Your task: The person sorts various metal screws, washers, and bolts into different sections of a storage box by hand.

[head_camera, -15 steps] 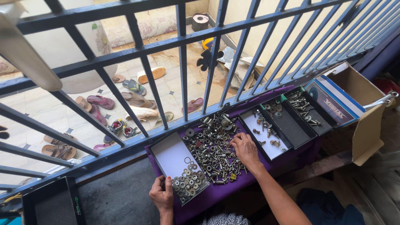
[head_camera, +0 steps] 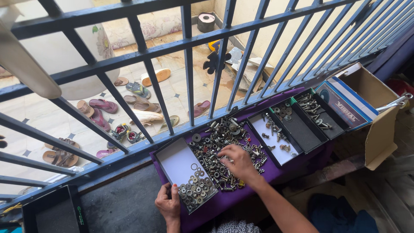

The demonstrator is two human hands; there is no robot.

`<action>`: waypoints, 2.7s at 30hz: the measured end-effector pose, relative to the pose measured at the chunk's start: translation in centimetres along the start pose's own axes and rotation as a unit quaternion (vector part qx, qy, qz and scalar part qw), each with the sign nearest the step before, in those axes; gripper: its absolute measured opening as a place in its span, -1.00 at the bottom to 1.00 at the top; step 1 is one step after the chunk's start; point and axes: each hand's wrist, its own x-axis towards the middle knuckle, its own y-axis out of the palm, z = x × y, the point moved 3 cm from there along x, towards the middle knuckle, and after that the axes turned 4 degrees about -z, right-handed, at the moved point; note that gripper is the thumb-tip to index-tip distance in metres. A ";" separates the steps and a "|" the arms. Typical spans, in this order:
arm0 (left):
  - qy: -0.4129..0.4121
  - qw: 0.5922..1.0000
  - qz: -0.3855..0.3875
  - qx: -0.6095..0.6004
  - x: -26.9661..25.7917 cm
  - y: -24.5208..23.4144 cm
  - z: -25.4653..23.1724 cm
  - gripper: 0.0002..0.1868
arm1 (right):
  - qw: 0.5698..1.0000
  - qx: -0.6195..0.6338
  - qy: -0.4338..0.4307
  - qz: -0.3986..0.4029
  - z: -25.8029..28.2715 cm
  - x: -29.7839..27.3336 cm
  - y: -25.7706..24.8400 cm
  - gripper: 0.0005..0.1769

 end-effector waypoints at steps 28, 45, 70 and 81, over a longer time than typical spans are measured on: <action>0.041 0.999 -0.015 0.014 0.1 -0.1 -0.7 -0.53 | 0.983 -0.129 0.130 -0.016 -7.5 1.0 -0.5 -0.81; 0.028 0.999 -0.021 0.010 0.0 0.0 -0.2 -0.57 | 0.989 0.114 -0.058 0.072 7.0 -3.1 1.4 -0.84; 0.039 0.998 -0.027 0.043 -0.1 -0.1 -1.7 -0.68 | 0.961 -0.207 0.084 0.165 -2.4 0.5 3.1 -0.17; -0.117 0.989 -0.038 0.082 -1.4 0.0 -3.5 -0.51 | 0.942 -0.262 0.014 0.212 -4.1 1.2 3.8 -0.08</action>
